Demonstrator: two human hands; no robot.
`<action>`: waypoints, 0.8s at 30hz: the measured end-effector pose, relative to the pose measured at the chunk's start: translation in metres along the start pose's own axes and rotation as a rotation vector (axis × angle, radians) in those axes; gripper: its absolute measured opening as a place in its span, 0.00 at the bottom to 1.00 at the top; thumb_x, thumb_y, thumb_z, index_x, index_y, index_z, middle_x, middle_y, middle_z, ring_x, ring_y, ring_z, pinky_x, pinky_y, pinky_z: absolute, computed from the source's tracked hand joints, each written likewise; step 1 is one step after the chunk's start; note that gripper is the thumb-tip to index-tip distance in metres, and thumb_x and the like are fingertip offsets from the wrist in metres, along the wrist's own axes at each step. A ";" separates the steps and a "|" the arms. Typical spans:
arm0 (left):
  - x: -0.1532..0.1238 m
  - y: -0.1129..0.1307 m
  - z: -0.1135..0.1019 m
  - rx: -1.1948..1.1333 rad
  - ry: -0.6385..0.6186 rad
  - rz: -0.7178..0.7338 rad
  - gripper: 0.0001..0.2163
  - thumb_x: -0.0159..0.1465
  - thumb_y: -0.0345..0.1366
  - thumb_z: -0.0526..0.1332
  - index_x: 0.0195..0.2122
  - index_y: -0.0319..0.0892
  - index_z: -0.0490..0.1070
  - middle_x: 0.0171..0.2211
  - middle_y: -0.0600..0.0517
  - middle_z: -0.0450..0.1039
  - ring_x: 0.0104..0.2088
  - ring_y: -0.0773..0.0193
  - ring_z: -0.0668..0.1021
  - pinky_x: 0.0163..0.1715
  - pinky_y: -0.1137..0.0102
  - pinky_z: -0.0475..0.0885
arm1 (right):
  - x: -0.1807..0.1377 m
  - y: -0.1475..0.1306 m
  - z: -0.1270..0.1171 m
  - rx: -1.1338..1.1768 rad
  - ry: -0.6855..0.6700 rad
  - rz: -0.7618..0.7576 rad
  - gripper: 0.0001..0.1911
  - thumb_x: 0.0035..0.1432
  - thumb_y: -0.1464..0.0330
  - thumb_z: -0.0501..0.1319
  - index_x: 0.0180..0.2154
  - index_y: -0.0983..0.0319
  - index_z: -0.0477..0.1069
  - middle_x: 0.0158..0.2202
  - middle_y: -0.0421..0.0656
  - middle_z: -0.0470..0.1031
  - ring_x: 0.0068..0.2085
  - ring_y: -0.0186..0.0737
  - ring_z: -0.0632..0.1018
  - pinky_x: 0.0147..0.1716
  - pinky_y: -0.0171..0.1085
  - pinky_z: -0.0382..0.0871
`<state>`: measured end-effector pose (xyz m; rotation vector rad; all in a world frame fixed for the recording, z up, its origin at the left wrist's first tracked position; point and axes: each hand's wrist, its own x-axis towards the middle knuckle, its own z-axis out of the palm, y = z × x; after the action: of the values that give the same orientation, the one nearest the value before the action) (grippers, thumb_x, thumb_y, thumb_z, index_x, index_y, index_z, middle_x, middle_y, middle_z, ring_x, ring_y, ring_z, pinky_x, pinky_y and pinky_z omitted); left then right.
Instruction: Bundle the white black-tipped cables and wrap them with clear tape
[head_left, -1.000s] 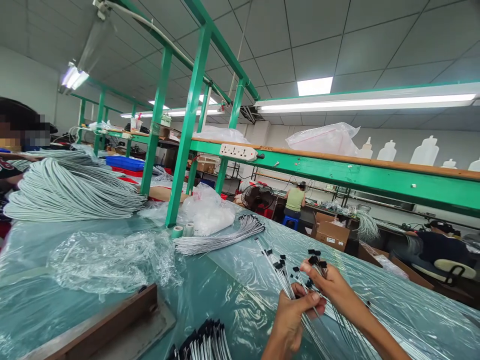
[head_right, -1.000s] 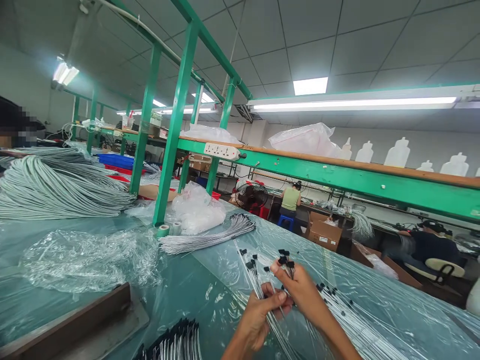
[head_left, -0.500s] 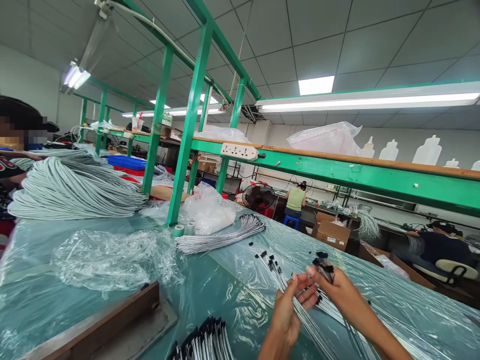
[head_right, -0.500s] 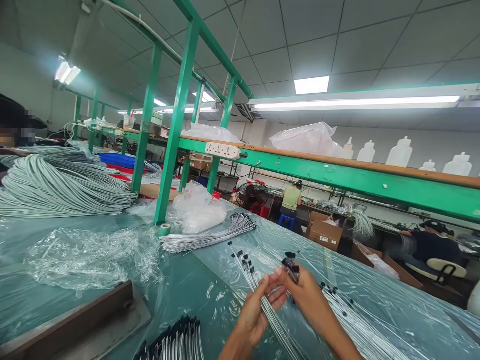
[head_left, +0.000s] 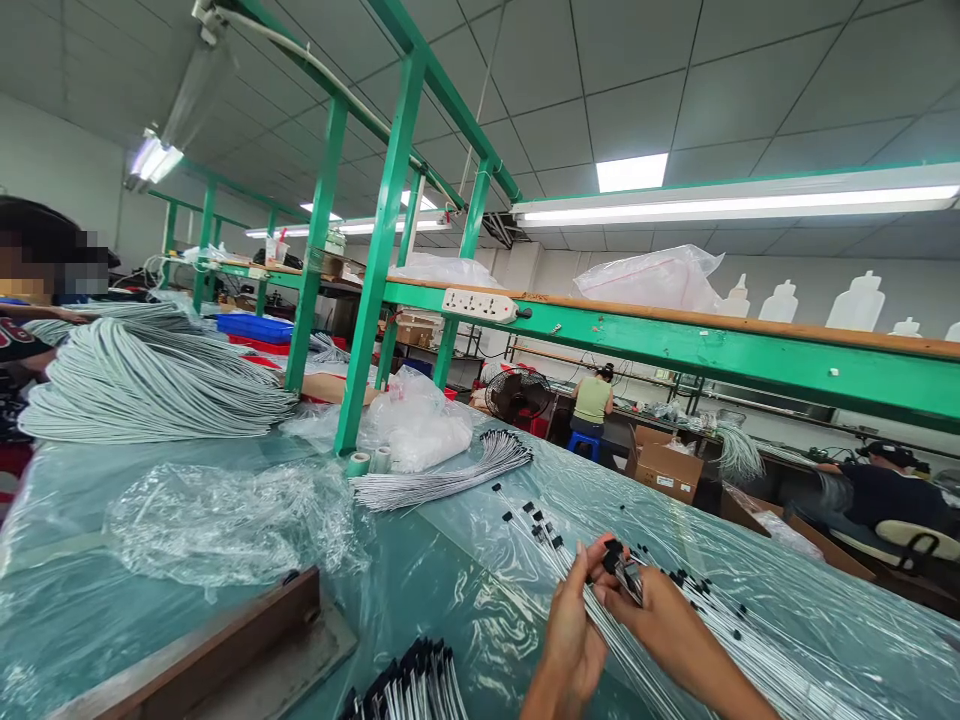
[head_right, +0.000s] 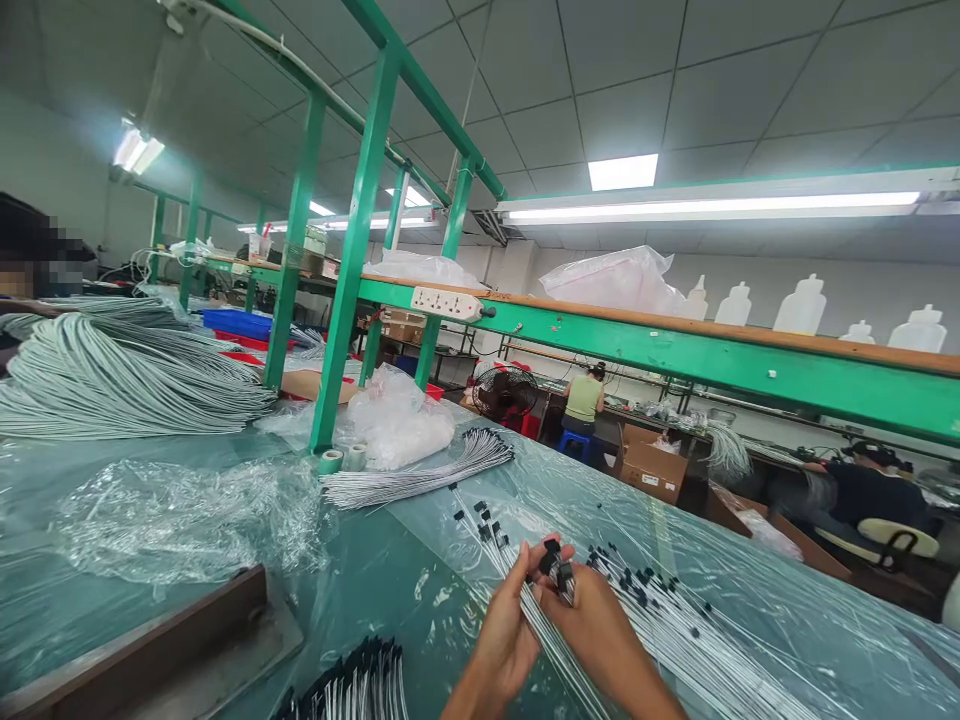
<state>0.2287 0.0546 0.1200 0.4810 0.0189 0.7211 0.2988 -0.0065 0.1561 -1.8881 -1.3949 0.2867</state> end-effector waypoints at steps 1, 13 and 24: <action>0.001 -0.001 -0.001 -0.025 -0.017 -0.010 0.16 0.57 0.42 0.55 0.38 0.34 0.72 0.35 0.45 0.75 0.38 0.60 0.75 0.42 0.70 0.66 | 0.000 0.000 0.000 0.010 0.008 0.000 0.16 0.48 0.60 0.54 0.33 0.64 0.71 0.31 0.43 0.76 0.34 0.45 0.74 0.32 0.36 0.63; 0.004 -0.002 -0.008 -0.038 0.021 0.001 0.12 0.57 0.36 0.56 0.39 0.38 0.73 0.41 0.48 0.73 0.42 0.62 0.73 0.44 0.72 0.65 | 0.003 0.009 0.009 -0.076 0.125 -0.070 0.19 0.51 0.56 0.51 0.36 0.64 0.69 0.29 0.46 0.76 0.31 0.45 0.75 0.29 0.36 0.65; 0.001 0.001 -0.009 0.074 0.021 0.009 0.13 0.57 0.37 0.56 0.41 0.39 0.72 0.44 0.47 0.71 0.45 0.59 0.71 0.43 0.70 0.65 | -0.006 0.009 0.017 -0.474 0.364 -0.237 0.17 0.55 0.59 0.48 0.33 0.60 0.71 0.31 0.46 0.75 0.28 0.42 0.76 0.22 0.34 0.63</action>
<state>0.2274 0.0592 0.1127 0.5445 0.0637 0.7360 0.2936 -0.0056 0.1371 -1.9817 -1.4940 -0.5237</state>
